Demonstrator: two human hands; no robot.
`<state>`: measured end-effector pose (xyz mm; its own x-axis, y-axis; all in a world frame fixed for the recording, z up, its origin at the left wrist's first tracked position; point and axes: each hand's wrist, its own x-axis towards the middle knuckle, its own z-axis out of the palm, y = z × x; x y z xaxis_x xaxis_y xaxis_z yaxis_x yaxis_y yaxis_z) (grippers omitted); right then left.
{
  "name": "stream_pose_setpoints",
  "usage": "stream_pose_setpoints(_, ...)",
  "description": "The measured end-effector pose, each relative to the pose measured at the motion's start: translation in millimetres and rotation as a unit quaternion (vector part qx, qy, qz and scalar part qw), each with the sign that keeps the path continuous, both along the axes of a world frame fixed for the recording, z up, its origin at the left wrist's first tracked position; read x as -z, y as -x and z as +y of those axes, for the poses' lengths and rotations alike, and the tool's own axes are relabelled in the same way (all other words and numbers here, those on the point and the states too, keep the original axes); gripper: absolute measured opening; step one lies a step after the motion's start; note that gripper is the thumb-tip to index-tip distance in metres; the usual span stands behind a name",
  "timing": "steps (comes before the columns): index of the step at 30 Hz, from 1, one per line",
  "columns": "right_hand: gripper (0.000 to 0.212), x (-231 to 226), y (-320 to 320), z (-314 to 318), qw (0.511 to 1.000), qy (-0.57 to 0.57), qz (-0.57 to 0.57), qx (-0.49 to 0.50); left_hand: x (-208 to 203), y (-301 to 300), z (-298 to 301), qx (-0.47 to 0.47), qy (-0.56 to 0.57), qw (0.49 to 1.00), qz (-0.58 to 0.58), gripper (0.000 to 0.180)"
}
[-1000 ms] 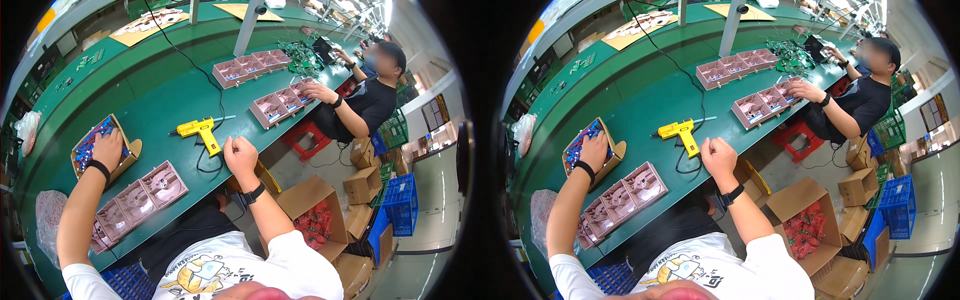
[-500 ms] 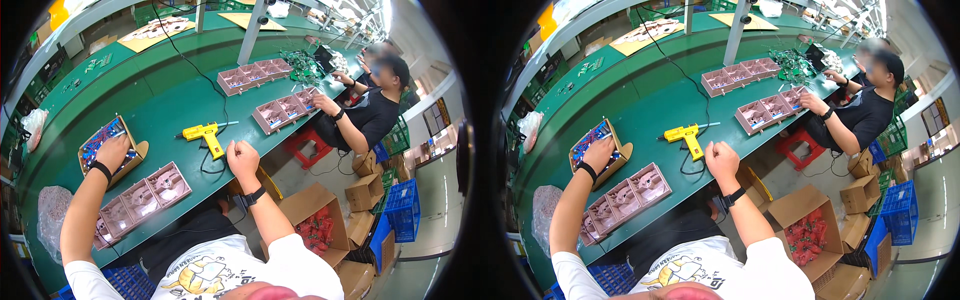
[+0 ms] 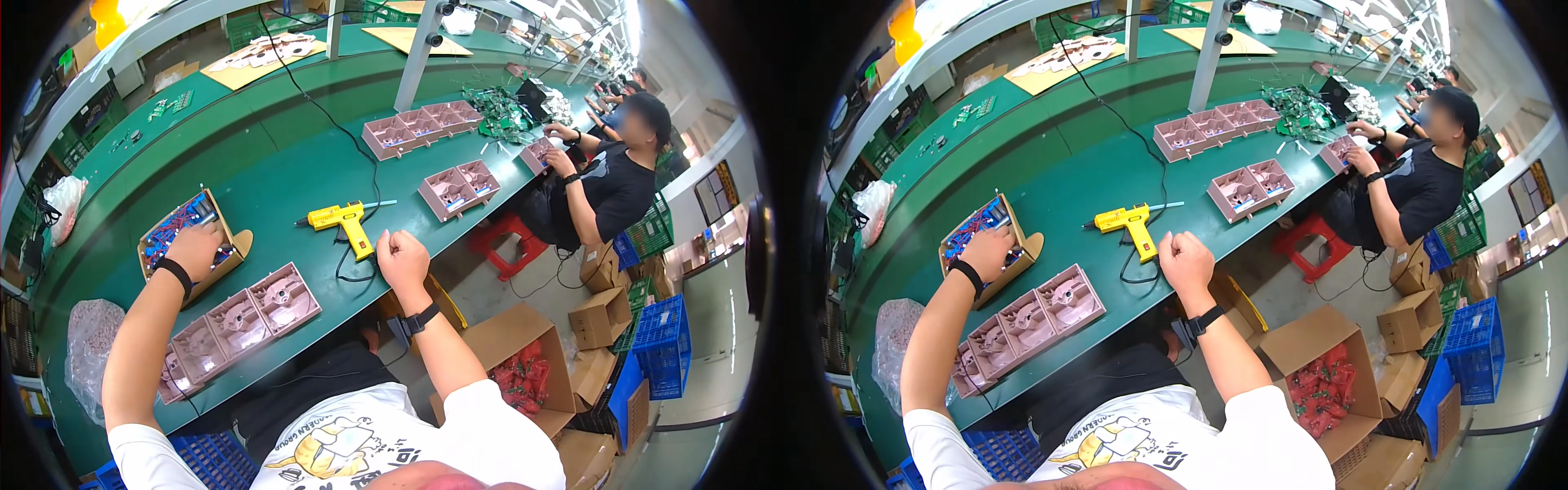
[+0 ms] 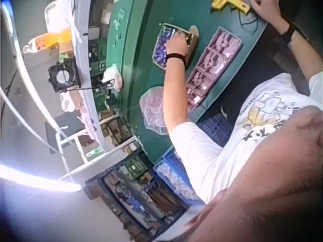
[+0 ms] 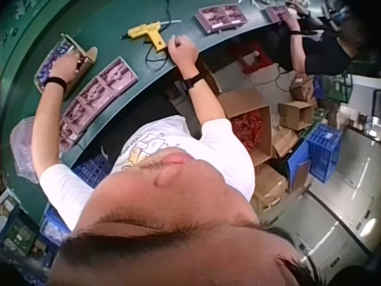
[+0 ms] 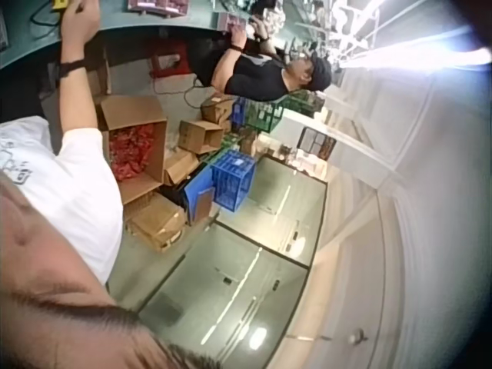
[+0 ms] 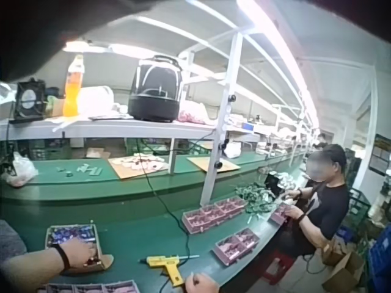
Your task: The user is applying hot glue and assembling components into plastic storage boxes on a factory assembly line.
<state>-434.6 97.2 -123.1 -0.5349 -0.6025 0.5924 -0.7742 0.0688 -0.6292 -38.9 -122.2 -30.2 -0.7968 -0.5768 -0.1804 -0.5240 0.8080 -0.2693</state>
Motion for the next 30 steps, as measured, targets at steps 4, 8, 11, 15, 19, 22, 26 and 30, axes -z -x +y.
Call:
stream_pose_setpoints(4,0.043,0.9,-0.7,-1.3,1.0,0.002,-0.002,-0.001,-7.3,3.8,-4.7,-0.124,-0.11,0.986,0.035,0.038)
stream_pose_setpoints(8,0.044,1.3,0.9,-1.0,1.0,0.002,0.0,-0.001,-27.8,13.8,-3.5,-0.158,-0.193,0.968,0.039,0.046)
stream_pose_setpoints(11,0.044,2.2,2.0,-0.6,1.0,-0.008,0.001,0.002,-13.6,20.5,-7.2,-0.159,-0.137,0.977,-0.03,0.051)
stream_pose_setpoints(15,0.044,0.2,-2.0,1.1,1.0,-0.006,-0.01,-0.001,-14.0,14.1,-16.2,-0.147,-0.165,0.975,-0.009,0.053)
stream_pose_setpoints(19,0.045,1.0,-1.3,-1.7,1.0,0.003,-0.007,-0.001,-19.6,29.5,7.9,-0.127,-0.079,0.986,-0.079,0.044)
stream_pose_setpoints(22,0.045,2.0,0.1,0.1,1.0,0.0,-0.013,0.013,-8.8,25.1,0.4,-0.107,-0.069,0.992,-0.019,0.037)
stream_pose_setpoints(26,0.045,4.3,2.7,-1.9,1.0,0.013,-0.005,0.004,-4.3,4.2,-0.4,-0.06,-0.041,0.997,0.032,0.028)
stream_pose_setpoints(30,0.044,5.1,1.7,-0.3,1.0,0.009,-0.012,0.003,-19.6,-13.3,24.7,-0.026,-0.011,0.985,0.173,0.023)
